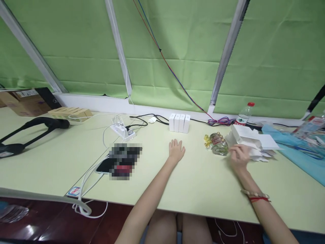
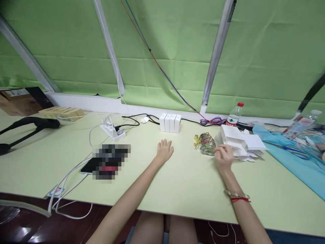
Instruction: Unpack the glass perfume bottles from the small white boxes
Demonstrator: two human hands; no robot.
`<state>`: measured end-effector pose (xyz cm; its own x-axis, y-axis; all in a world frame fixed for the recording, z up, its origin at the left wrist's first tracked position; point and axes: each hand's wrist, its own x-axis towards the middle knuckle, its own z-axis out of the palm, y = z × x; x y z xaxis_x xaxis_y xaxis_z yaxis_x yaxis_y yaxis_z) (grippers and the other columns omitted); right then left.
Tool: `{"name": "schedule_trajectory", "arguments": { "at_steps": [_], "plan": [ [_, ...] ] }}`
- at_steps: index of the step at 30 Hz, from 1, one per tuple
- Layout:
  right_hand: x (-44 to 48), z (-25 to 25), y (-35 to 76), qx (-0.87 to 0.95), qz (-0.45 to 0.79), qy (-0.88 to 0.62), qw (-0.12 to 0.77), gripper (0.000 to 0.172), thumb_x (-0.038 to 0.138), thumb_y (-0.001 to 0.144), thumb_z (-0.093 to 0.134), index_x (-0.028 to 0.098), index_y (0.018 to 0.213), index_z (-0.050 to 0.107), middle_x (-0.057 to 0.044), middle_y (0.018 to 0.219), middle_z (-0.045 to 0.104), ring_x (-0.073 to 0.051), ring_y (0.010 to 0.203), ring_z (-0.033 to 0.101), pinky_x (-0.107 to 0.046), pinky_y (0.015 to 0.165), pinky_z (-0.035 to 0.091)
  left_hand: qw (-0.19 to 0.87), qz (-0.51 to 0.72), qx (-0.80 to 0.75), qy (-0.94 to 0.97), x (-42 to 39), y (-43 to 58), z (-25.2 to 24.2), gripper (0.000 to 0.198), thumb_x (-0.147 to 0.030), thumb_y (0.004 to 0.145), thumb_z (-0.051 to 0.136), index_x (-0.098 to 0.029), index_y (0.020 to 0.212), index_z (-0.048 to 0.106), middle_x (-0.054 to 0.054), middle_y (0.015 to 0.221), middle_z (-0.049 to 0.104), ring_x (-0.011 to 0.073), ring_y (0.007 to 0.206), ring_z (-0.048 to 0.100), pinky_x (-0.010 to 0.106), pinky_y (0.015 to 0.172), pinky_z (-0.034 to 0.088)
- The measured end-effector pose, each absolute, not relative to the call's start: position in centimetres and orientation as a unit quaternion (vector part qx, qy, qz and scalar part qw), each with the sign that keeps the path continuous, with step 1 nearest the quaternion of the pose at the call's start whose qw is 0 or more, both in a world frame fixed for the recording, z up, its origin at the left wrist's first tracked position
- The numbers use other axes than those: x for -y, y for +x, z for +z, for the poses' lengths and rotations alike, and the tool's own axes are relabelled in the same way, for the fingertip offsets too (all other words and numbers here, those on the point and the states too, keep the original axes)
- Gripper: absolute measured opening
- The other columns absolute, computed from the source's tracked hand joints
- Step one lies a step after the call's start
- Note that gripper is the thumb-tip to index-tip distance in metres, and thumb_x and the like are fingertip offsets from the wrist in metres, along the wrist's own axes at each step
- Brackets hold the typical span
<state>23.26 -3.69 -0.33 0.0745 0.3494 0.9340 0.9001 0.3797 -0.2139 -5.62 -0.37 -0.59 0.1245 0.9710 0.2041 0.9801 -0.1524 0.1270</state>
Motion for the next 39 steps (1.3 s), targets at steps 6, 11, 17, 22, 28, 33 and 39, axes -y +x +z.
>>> {"name": "schedule_trajectory", "arguments": {
  "at_steps": [6, 11, 17, 22, 28, 33, 39],
  "plan": [
    [5.6, 0.3, 13.1, 0.766, -0.082, -0.456, 0.446, 0.022, 0.012, 0.078, 0.042, 0.02, 0.063, 0.057, -0.003, 0.073, 0.057, -0.017, 0.076, 0.05, -0.032, 0.073, 0.035, -0.005, -0.117, 0.643, -0.757, 0.5, -5.9, -0.7, 0.05, -0.037, 0.088, 0.027, -0.017, 0.132, 0.039, 0.014, 0.141, 0.035, 0.0292, 0.132, 0.027, 0.044, 0.106, 0.022],
    [6.1, -0.5, 7.2, 0.811, 0.123, -0.477, 0.317, 0.021, 0.014, 0.076, 0.042, 0.022, 0.089, 0.058, -0.004, 0.092, 0.057, -0.019, 0.09, 0.049, -0.033, 0.08, 0.036, -0.016, -0.119, 0.639, -0.76, 0.7, -6.1, -0.6, 0.051, -0.037, 0.088, 0.027, -0.016, 0.133, 0.038, 0.014, 0.142, 0.032, 0.0293, 0.133, 0.025, 0.044, 0.108, 0.02],
    [5.7, -0.6, 6.3, 0.785, 0.162, -0.523, 0.288, 0.017, 0.019, 0.078, 0.043, 0.021, 0.084, 0.059, -0.002, 0.087, 0.057, -0.017, 0.088, 0.05, -0.031, 0.082, 0.034, -0.02, -0.112, 0.636, -0.763, 1.2, -6.3, -0.1, 0.051, -0.036, 0.089, 0.027, -0.016, 0.134, 0.036, 0.014, 0.143, 0.031, 0.0284, 0.134, 0.024, 0.043, 0.108, 0.02],
    [4.3, 1.0, 5.7, 0.75, 0.175, -0.599, 0.218, 0.02, 0.027, 0.081, 0.041, 0.021, 0.077, 0.06, -0.001, 0.081, 0.061, -0.013, 0.077, 0.053, -0.024, 0.068, 0.034, -0.017, -0.103, 0.638, -0.763, 1.1, -6.4, 0.2, 0.05, -0.035, 0.089, 0.027, -0.016, 0.134, 0.037, 0.014, 0.143, 0.031, 0.0285, 0.133, 0.025, 0.043, 0.107, 0.021],
    [1.3, 1.9, 4.6, 0.684, 0.176, -0.681, 0.193, 0.02, 0.028, 0.079, 0.044, 0.021, 0.076, 0.062, -0.004, 0.084, 0.067, -0.017, 0.077, 0.058, -0.025, 0.063, 0.032, -0.002, -0.106, 0.638, -0.762, 0.4, -6.7, -0.2, 0.048, -0.029, 0.089, 0.024, -0.017, 0.133, 0.038, 0.014, 0.143, 0.032, 0.0282, 0.133, 0.026, 0.042, 0.107, 0.022],
    [1.1, 1.0, 4.2, 0.663, 0.146, -0.7, 0.222, 0.022, 0.029, 0.083, 0.04, 0.022, 0.084, 0.061, -0.007, 0.087, 0.067, -0.02, 0.082, 0.06, -0.028, 0.066, 0.034, 0.014, -0.1, 0.639, -0.762, 0.4, -6.6, -0.1, 0.047, -0.031, 0.089, 0.025, -0.017, 0.131, 0.041, 0.015, 0.141, 0.034, 0.0284, 0.132, 0.028, 0.044, 0.105, 0.025],
    [1.5, 1.7, 5.3, 0.631, 0.185, -0.654, 0.373, 0.019, 0.024, 0.079, 0.042, 0.024, 0.088, 0.058, 0.001, 0.072, 0.064, -0.015, 0.069, 0.058, -0.025, 0.062, 0.035, 0.027, -0.091, 0.643, -0.76, 0.4, -6.4, 0.2, 0.046, -0.029, 0.088, 0.028, -0.016, 0.131, 0.041, 0.016, 0.14, 0.036, 0.0284, 0.131, 0.03, 0.044, 0.105, 0.025]
  ]
}}
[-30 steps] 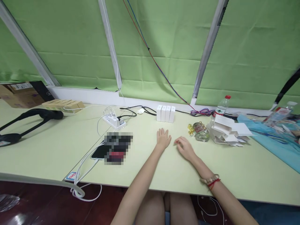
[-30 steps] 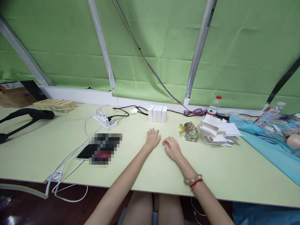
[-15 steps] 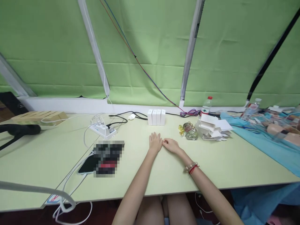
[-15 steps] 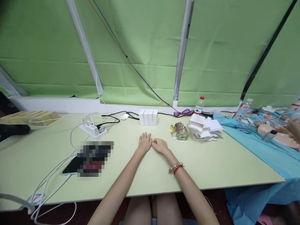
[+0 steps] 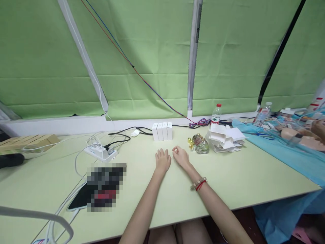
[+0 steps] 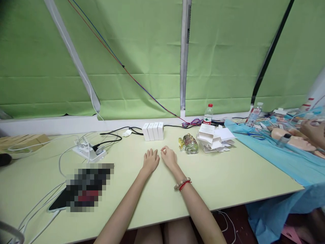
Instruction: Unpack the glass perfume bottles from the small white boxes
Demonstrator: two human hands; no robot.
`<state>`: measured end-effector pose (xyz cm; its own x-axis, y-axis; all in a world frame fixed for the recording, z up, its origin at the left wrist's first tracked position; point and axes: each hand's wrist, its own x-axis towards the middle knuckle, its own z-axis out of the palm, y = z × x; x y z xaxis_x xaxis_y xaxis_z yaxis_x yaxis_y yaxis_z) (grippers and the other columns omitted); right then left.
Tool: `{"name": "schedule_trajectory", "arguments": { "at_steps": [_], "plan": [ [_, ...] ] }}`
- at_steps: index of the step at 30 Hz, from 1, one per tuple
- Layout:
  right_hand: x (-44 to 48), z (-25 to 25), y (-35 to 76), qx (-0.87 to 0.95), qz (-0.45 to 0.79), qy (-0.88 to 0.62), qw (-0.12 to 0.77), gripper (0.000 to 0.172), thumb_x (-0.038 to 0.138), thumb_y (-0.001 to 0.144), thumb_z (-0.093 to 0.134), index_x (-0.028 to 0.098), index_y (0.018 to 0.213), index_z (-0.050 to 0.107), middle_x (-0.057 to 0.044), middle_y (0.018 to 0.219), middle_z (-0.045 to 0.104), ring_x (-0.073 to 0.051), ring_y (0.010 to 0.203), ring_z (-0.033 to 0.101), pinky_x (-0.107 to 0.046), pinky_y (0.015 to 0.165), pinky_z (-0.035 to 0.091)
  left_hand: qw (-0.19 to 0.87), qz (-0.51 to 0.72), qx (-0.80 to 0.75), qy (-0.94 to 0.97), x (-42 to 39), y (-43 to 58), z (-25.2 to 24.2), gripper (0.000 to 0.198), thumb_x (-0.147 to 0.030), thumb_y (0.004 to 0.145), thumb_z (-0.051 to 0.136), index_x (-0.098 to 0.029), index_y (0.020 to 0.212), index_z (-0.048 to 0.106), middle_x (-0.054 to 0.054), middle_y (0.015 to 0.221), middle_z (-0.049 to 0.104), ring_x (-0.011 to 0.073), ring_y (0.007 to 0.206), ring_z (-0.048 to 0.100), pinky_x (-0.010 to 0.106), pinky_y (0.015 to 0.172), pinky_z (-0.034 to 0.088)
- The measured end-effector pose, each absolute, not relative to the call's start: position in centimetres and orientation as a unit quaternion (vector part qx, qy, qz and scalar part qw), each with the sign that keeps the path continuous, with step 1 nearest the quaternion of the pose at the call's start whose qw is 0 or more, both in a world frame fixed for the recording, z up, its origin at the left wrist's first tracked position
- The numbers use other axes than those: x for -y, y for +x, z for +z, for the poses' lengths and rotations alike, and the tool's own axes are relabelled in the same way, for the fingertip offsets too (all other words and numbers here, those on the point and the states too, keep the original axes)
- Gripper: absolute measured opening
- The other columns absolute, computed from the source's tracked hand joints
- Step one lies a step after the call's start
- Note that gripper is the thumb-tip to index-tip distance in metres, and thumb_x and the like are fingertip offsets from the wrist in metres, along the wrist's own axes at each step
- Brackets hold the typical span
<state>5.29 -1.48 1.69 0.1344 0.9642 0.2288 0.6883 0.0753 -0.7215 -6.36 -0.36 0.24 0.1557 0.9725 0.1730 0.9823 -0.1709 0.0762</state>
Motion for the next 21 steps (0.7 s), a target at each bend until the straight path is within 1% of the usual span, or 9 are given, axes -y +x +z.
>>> {"name": "schedule_trajectory", "arguments": {
  "at_steps": [1, 3, 6, 8, 10, 12, 16, 18, 21],
  "plan": [
    [1.4, 2.1, 5.6, 0.609, 0.174, -0.651, 0.419, 0.02, 0.025, 0.08, 0.04, 0.024, 0.092, 0.057, 0.001, 0.076, 0.064, -0.014, 0.066, 0.057, -0.025, 0.062, 0.036, 0.025, -0.089, 0.644, -0.759, 0.3, -6.3, 0.3, 0.046, -0.029, 0.088, 0.028, -0.016, 0.131, 0.04, 0.016, 0.14, 0.035, 0.0284, 0.131, 0.029, 0.044, 0.105, 0.025],
    [1.2, 2.8, 6.4, 0.55, 0.138, -0.64, 0.518, 0.026, 0.028, 0.081, 0.039, 0.022, 0.102, 0.052, -0.001, 0.09, 0.063, -0.012, 0.06, 0.055, -0.026, 0.063, 0.038, 0.022, -0.083, 0.645, -0.759, 0.3, -6.3, 0.3, 0.046, -0.028, 0.088, 0.027, -0.016, 0.132, 0.04, 0.016, 0.141, 0.035, 0.0283, 0.131, 0.029, 0.044, 0.105, 0.025],
    [0.9, 3.7, 7.9, 0.444, 0.114, -0.608, 0.648, 0.037, 0.034, 0.082, 0.037, 0.019, 0.116, 0.038, -0.007, 0.105, 0.058, -0.011, 0.056, 0.055, -0.026, 0.063, 0.042, 0.027, -0.079, 0.643, -0.761, 0.3, -6.2, 0.4, 0.047, -0.028, 0.088, 0.026, -0.016, 0.132, 0.039, 0.015, 0.14, 0.035, 0.0285, 0.131, 0.029, 0.043, 0.105, 0.024],
    [0.8, 4.0, 9.0, 0.382, 0.112, -0.578, 0.712, 0.039, 0.035, 0.084, 0.033, 0.019, 0.12, 0.031, -0.009, 0.109, 0.055, -0.01, 0.053, 0.054, -0.025, 0.057, 0.043, 0.032, -0.076, 0.642, -0.763, 0.3, -6.1, 0.4, 0.048, -0.028, 0.088, 0.025, -0.015, 0.132, 0.039, 0.016, 0.14, 0.035, 0.0291, 0.131, 0.029, 0.043, 0.105, 0.024],
    [0.8, 4.3, 10.0, 0.337, 0.099, -0.56, 0.751, 0.039, 0.035, 0.086, 0.029, 0.019, 0.121, 0.027, -0.011, 0.111, 0.053, -0.009, 0.049, 0.052, -0.025, 0.052, 0.043, 0.036, -0.076, 0.64, -0.763, 0.4, -6.1, 0.4, 0.048, -0.028, 0.088, 0.025, -0.014, 0.132, 0.04, 0.017, 0.14, 0.036, 0.0294, 0.13, 0.03, 0.043, 0.105, 0.024],
    [0.9, 4.5, 10.9, 0.31, 0.082, -0.565, 0.76, 0.039, 0.034, 0.087, 0.023, 0.019, 0.123, 0.024, -0.012, 0.109, 0.054, -0.009, 0.046, 0.05, -0.025, 0.05, 0.042, 0.04, -0.077, 0.64, -0.764, 0.4, -6.0, 0.4, 0.048, -0.028, 0.088, 0.025, -0.014, 0.132, 0.04, 0.017, 0.14, 0.036, 0.0293, 0.13, 0.03, 0.043, 0.105, 0.024],
    [1.0, 4.6, 12.3, 0.286, 0.075, -0.629, 0.719, 0.043, 0.027, 0.088, 0.013, 0.018, 0.13, 0.014, -0.014, 0.106, 0.056, -0.011, 0.046, 0.052, -0.026, 0.049, 0.043, 0.044, -0.078, 0.64, -0.763, 0.4, -6.0, 0.4, 0.047, -0.028, 0.088, 0.026, -0.015, 0.131, 0.041, 0.015, 0.139, 0.037, 0.0286, 0.13, 0.031, 0.043, 0.105, 0.025],
    [1.0, 4.5, 12.7, 0.274, 0.075, -0.645, 0.709, 0.046, 0.025, 0.087, 0.012, 0.018, 0.132, 0.01, -0.016, 0.108, 0.056, -0.012, 0.046, 0.053, -0.026, 0.05, 0.043, 0.045, -0.078, 0.64, -0.763, 0.4, -6.0, 0.4, 0.047, -0.028, 0.088, 0.026, -0.015, 0.131, 0.04, 0.015, 0.139, 0.037, 0.0284, 0.13, 0.031, 0.043, 0.105, 0.025],
    [0.8, 4.0, 13.3, 0.249, 0.055, -0.666, 0.701, 0.048, 0.027, 0.087, 0.013, 0.019, 0.134, 0.01, -0.016, 0.111, 0.054, -0.012, 0.047, 0.054, -0.026, 0.049, 0.043, 0.046, -0.08, 0.638, -0.764, 0.3, -6.1, 0.4, 0.047, -0.028, 0.088, 0.026, -0.015, 0.131, 0.04, 0.015, 0.139, 0.037, 0.0283, 0.13, 0.031, 0.043, 0.105, 0.025]
  ]
}}
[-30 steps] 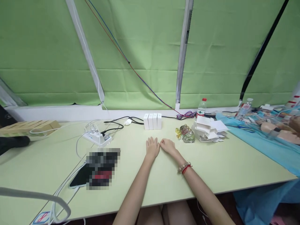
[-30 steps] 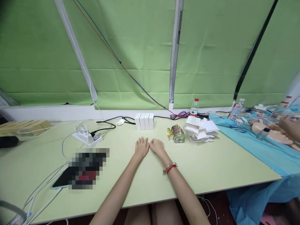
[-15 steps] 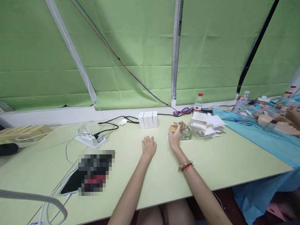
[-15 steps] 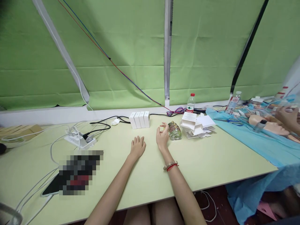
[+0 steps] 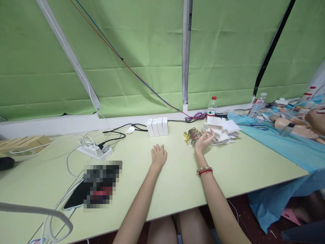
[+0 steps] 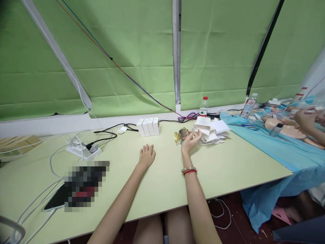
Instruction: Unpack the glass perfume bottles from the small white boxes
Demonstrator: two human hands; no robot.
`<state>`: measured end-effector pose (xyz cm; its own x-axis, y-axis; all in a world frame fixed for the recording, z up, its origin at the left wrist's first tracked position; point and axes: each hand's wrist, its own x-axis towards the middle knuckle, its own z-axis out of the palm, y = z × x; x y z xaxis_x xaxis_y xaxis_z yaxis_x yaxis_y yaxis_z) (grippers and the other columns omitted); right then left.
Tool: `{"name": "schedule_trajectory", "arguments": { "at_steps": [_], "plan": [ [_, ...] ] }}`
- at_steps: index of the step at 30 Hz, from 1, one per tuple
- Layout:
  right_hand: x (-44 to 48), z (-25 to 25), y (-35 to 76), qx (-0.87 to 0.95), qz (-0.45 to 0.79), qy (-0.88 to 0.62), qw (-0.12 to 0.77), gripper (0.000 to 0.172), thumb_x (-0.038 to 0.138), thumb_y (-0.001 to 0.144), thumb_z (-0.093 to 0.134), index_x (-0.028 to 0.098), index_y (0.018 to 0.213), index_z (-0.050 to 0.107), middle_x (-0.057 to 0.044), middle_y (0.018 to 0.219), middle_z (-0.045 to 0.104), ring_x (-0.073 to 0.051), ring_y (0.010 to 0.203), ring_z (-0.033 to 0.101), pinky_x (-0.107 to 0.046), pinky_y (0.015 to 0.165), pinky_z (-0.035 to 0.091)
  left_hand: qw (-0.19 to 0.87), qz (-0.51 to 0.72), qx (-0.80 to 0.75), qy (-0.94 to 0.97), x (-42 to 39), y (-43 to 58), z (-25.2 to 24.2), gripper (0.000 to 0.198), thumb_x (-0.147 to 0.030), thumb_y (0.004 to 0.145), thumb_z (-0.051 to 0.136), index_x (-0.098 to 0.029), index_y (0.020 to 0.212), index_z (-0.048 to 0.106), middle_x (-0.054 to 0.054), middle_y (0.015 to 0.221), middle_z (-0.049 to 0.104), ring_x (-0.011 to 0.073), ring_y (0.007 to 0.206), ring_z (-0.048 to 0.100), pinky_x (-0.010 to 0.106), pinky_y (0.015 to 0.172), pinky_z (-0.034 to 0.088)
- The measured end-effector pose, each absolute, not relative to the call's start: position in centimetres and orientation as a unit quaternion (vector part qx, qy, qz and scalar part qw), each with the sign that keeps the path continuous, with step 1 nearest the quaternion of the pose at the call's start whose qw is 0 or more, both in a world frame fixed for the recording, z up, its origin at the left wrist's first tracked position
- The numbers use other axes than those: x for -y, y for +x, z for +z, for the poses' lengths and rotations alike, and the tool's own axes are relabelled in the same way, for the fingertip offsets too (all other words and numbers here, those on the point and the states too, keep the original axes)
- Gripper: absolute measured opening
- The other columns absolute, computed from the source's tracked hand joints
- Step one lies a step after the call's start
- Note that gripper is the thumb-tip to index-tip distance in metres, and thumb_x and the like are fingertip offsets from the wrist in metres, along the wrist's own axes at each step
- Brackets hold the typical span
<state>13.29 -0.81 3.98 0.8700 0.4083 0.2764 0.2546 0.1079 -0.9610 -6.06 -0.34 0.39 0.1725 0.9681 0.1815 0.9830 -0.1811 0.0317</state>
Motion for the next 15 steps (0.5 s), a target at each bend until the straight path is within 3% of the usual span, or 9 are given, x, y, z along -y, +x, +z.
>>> {"name": "schedule_trajectory", "arguments": {
  "at_steps": [3, 6, 9, 15],
  "plan": [
    [0.7, 3.5, 13.9, 0.231, 0.024, -0.699, 0.676, 0.049, 0.027, 0.087, 0.013, 0.021, 0.136, 0.012, -0.015, 0.112, 0.053, -0.014, 0.052, 0.057, -0.027, 0.051, 0.044, 0.045, -0.081, 0.639, -0.763, 0.3, -6.1, 0.3, 0.047, -0.028, 0.088, 0.026, -0.016, 0.131, 0.04, 0.014, 0.14, 0.037, 0.0277, 0.13, 0.031, 0.043, 0.105, 0.025],
    [0.9, 3.3, 14.6, 0.203, -0.008, -0.717, 0.667, 0.05, 0.026, 0.086, 0.016, 0.021, 0.136, 0.018, -0.016, 0.116, 0.05, -0.02, 0.079, 0.062, -0.03, 0.064, 0.045, 0.044, -0.082, 0.638, -0.764, 0.2, -6.1, 0.2, 0.047, -0.028, 0.088, 0.026, -0.016, 0.131, 0.04, 0.014, 0.14, 0.037, 0.0275, 0.13, 0.03, 0.043, 0.105, 0.025],
    [1.1, 3.3, 15.3, 0.181, -0.018, -0.716, 0.674, 0.05, 0.027, 0.085, 0.018, 0.018, 0.134, 0.025, -0.019, 0.123, 0.045, -0.023, 0.101, 0.055, -0.033, 0.072, 0.044, 0.042, -0.082, 0.638, -0.765, 0.2, -6.1, 0.2, 0.047, -0.028, 0.088, 0.026, -0.016, 0.131, 0.04, 0.014, 0.14, 0.036, 0.0279, 0.13, 0.03, 0.043, 0.105, 0.025],
    [1.3, 2.6, 15.8, 0.268, -0.013, -0.731, 0.627, 0.052, 0.029, 0.085, 0.022, 0.023, 0.136, 0.023, -0.015, 0.127, 0.045, -0.02, 0.083, 0.061, -0.031, 0.067, 0.044, 0.035, -0.078, 0.641, -0.763, 0.3, -6.0, 0.4, 0.048, -0.028, 0.088, 0.025, -0.015, 0.132, 0.039, 0.016, 0.14, 0.035, 0.0287, 0.131, 0.029, 0.043, 0.106, 0.024]
  ]
}}
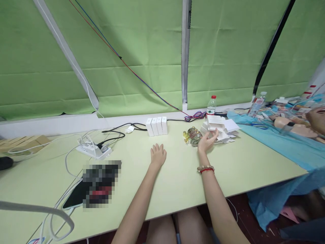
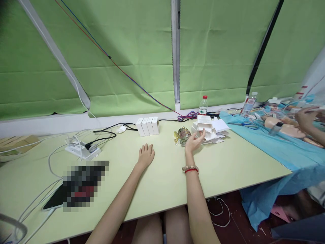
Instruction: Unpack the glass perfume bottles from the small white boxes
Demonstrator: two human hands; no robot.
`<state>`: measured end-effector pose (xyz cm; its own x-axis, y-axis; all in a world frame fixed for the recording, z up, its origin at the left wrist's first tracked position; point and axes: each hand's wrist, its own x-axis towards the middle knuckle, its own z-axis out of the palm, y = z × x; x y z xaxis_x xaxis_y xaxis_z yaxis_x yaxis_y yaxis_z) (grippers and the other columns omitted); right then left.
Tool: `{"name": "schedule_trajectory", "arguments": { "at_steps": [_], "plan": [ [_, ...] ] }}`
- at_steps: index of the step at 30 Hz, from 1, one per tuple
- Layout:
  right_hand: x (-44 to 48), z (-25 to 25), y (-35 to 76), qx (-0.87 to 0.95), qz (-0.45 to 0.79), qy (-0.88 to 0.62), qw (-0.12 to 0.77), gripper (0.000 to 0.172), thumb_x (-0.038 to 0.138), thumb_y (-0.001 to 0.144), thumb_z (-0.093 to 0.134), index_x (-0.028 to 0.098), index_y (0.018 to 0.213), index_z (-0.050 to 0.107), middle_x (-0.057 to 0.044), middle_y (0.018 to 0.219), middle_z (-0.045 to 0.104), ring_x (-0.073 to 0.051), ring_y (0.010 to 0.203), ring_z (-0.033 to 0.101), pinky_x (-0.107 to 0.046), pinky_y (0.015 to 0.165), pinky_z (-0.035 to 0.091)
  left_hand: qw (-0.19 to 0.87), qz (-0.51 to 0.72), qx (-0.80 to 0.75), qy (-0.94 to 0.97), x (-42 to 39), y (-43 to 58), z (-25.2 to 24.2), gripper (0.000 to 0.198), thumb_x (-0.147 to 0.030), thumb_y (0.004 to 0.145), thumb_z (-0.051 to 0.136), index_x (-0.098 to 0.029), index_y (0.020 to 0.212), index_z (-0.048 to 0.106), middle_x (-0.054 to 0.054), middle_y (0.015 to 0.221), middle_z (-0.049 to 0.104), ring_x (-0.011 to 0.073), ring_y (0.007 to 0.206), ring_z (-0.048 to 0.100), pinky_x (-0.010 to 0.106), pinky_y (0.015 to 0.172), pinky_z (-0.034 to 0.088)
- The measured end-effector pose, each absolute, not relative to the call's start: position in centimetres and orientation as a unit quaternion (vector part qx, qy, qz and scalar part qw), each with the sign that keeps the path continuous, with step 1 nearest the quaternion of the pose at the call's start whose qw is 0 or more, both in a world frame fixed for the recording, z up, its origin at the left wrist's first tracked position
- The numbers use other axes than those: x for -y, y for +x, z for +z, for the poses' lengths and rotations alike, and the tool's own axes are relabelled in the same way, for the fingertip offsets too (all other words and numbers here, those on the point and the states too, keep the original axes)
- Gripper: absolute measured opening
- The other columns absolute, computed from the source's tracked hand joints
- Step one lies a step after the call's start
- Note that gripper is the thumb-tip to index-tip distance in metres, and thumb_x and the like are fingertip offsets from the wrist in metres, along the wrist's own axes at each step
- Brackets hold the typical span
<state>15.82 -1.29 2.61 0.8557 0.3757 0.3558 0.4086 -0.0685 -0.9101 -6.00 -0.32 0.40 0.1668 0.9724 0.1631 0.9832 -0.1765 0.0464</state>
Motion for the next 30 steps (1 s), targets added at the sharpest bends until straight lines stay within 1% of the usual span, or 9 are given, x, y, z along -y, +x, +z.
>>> {"name": "schedule_trajectory", "arguments": {
  "at_steps": [3, 6, 11, 13, 16, 19, 22, 26, 30],
  "plan": [
    [1.2, 2.2, 16.1, 0.31, -0.035, -0.741, 0.594, 0.05, 0.032, 0.085, 0.025, 0.024, 0.134, 0.031, -0.014, 0.122, 0.049, -0.021, 0.083, 0.061, -0.031, 0.069, 0.043, 0.034, -0.076, 0.644, -0.761, 0.4, -6.0, 0.6, 0.047, -0.028, 0.088, 0.026, -0.016, 0.132, 0.04, 0.014, 0.141, 0.036, 0.0276, 0.131, 0.03, 0.043, 0.105, 0.025],
    [1.3, 2.3, 16.5, 0.313, -0.039, -0.738, 0.597, 0.052, 0.037, 0.087, 0.02, 0.021, 0.135, 0.031, -0.015, 0.123, 0.049, -0.02, 0.079, 0.062, -0.03, 0.067, 0.043, 0.031, -0.076, 0.645, -0.76, 0.4, -6.0, 0.6, 0.047, -0.028, 0.088, 0.026, -0.016, 0.131, 0.04, 0.014, 0.141, 0.036, 0.0272, 0.131, 0.03, 0.043, 0.105, 0.025],
    [1.5, 3.0, 16.4, 0.262, -0.012, -0.708, 0.655, 0.053, 0.036, 0.087, 0.015, 0.02, 0.136, 0.028, -0.016, 0.127, 0.045, -0.015, 0.058, 0.061, -0.029, 0.063, 0.043, 0.028, -0.075, 0.643, -0.762, 0.3, -6.0, 0.5, 0.048, -0.028, 0.088, 0.025, -0.015, 0.132, 0.039, 0.015, 0.141, 0.035, 0.0289, 0.131, 0.028, 0.043, 0.106, 0.023],
    [1.6, 3.2, 16.2, 0.243, -0.009, -0.694, 0.678, 0.052, 0.034, 0.087, 0.015, 0.02, 0.136, 0.026, -0.016, 0.127, 0.045, -0.014, 0.056, 0.059, -0.029, 0.061, 0.043, 0.032, -0.074, 0.642, -0.762, 0.3, -6.0, 0.5, 0.048, -0.028, 0.088, 0.025, -0.015, 0.132, 0.039, 0.015, 0.14, 0.035, 0.0288, 0.131, 0.029, 0.043, 0.106, 0.023],
    [1.7, 3.4, 16.2, 0.219, -0.013, -0.678, 0.702, 0.05, 0.033, 0.087, 0.014, 0.019, 0.133, 0.029, -0.016, 0.123, 0.047, -0.016, 0.06, 0.059, -0.03, 0.059, 0.044, 0.037, -0.073, 0.643, -0.761, 0.4, -6.0, 0.4, 0.047, -0.028, 0.088, 0.026, -0.016, 0.132, 0.039, 0.015, 0.14, 0.036, 0.0282, 0.131, 0.03, 0.043, 0.106, 0.024],
    [1.8, 3.4, 16.5, 0.195, -0.031, -0.677, 0.709, 0.045, 0.032, 0.086, 0.015, 0.018, 0.125, 0.034, -0.017, 0.118, 0.048, -0.021, 0.077, 0.06, -0.032, 0.063, 0.045, 0.04, -0.075, 0.641, -0.763, 0.3, -6.0, 0.4, 0.047, -0.028, 0.088, 0.025, -0.015, 0.132, 0.04, 0.015, 0.139, 0.037, 0.0286, 0.13, 0.03, 0.043, 0.106, 0.024],
    [1.7, 3.4, 16.9, 0.173, -0.05, -0.696, 0.695, 0.038, 0.034, 0.086, 0.019, 0.018, 0.115, 0.038, -0.017, 0.11, 0.05, -0.024, 0.092, 0.056, -0.034, 0.069, 0.045, 0.033, -0.077, 0.642, -0.762, 0.3, -6.1, 0.4, 0.048, -0.028, 0.088, 0.025, -0.015, 0.132, 0.039, 0.015, 0.14, 0.036, 0.0289, 0.131, 0.029, 0.043, 0.106, 0.023],
    [1.7, 3.3, 17.4, 0.126, -0.054, -0.688, 0.712, 0.028, 0.04, 0.084, 0.032, 0.018, 0.1, 0.039, -0.013, 0.091, 0.054, -0.022, 0.079, 0.057, -0.031, 0.067, 0.045, 0.031, -0.082, 0.641, -0.763, 0.2, -6.1, 0.2, 0.047, -0.028, 0.088, 0.026, -0.015, 0.131, 0.039, 0.016, 0.141, 0.035, 0.0285, 0.131, 0.029, 0.043, 0.106, 0.023],
    [1.6, 3.2, 17.7, 0.107, -0.06, -0.691, 0.712, 0.021, 0.032, 0.084, 0.031, 0.021, 0.1, 0.038, -0.012, 0.092, 0.054, -0.022, 0.082, 0.056, -0.032, 0.069, 0.046, 0.029, -0.081, 0.642, -0.762, 0.1, -6.1, 0.1, 0.047, -0.028, 0.088, 0.026, -0.015, 0.132, 0.039, 0.015, 0.141, 0.034, 0.0279, 0.131, 0.029, 0.043, 0.106, 0.023]
  ]
}}
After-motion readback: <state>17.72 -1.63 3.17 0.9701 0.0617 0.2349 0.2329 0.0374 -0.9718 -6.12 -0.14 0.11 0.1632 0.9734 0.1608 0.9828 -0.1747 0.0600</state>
